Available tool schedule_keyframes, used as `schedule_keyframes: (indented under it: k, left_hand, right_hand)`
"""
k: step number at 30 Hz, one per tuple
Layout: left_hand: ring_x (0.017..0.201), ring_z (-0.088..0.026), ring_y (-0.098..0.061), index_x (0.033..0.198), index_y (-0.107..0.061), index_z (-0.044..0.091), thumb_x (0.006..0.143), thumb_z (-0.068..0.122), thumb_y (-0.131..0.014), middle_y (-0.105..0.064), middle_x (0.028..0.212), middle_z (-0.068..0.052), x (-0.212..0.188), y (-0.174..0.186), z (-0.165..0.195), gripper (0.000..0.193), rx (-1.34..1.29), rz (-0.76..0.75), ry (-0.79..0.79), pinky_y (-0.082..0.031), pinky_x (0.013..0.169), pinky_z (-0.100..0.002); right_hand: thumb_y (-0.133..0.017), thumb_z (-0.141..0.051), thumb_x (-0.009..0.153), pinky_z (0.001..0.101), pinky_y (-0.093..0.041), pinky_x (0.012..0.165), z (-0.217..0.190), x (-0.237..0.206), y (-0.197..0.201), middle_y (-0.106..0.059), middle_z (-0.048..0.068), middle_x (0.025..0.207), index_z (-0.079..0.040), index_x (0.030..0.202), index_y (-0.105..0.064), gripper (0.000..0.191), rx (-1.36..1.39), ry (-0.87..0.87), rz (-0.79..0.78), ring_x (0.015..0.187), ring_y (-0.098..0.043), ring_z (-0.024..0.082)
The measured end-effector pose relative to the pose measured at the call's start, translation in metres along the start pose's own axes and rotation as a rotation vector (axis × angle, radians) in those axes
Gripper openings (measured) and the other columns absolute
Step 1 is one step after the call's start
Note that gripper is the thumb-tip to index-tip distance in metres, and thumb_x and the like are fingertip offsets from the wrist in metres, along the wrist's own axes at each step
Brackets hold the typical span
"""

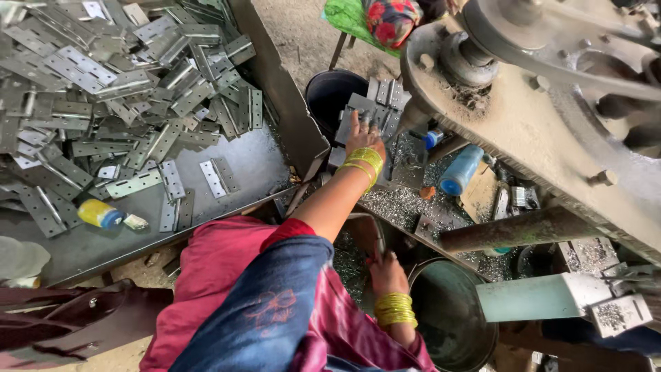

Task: The person repeatedly picks up small metal plates from a bin, places them into a press machine, and operates the lever to process them. The processed plates are then removed and placed into a collection bin. The task is performed continuously throughout the clip.

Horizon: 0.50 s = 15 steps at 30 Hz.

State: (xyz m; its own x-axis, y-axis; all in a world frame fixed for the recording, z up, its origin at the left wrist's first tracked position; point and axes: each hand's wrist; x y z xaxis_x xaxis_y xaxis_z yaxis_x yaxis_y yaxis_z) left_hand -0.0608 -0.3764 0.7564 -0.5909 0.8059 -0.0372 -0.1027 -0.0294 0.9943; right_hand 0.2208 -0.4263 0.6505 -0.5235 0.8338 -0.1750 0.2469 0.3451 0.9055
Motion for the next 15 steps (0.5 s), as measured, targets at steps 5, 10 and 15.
schedule_keyframes:
  k: [5,10,15]
  left_hand:
    - [0.152,-0.033,-0.016,0.144,-0.05,0.01,0.09,0.013,-0.053,-0.033,0.159,-0.012,-0.089,-0.006,-0.018,0.054,0.071,0.15,-0.153,0.005,0.118,-0.063]
    - [0.136,-0.024,-0.048,0.114,-0.068,0.012,0.098,0.022,-0.06,-0.065,0.132,-0.008,-0.131,-0.009,-0.025,0.02,-0.243,0.43,-0.479,-0.015,0.127,-0.058]
    - [0.123,-0.024,-0.058,0.12,-0.072,0.016,0.105,0.021,-0.053,-0.071,0.12,-0.007,-0.072,0.013,0.032,0.025,-0.091,0.514,-0.333,-0.027,0.119,-0.051]
  right_hand:
    - [-0.074,-0.022,0.087,0.0456,-0.055,0.08,-0.055,-0.014,0.093,-0.071,0.02,0.112,-0.003,0.128,-0.057,0.048,0.305,0.319,0.484,0.096,-0.071,0.037]
    - [-0.072,-0.012,0.091,0.0401,-0.054,0.081,-0.109,-0.036,0.137,-0.073,0.013,0.111,-0.004,0.123,-0.063,0.035,0.413,0.391,0.587,0.094,-0.073,0.028]
    - [-0.072,-0.013,0.092,0.0371,-0.054,0.077,-0.121,-0.037,0.146,-0.071,0.013,0.113,-0.004,0.12,-0.064,0.03,0.403,0.424,0.609,0.088,-0.074,0.024]
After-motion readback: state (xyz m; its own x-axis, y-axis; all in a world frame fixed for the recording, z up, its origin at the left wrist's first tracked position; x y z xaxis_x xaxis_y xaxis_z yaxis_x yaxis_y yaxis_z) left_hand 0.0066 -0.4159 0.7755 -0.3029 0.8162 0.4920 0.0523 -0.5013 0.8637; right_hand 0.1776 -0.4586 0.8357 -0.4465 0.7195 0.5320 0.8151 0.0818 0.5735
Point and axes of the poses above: each hand's wrist, its own x-axis towards the middle knuckle, its own y-axis out of the back of the hand, z = x × y
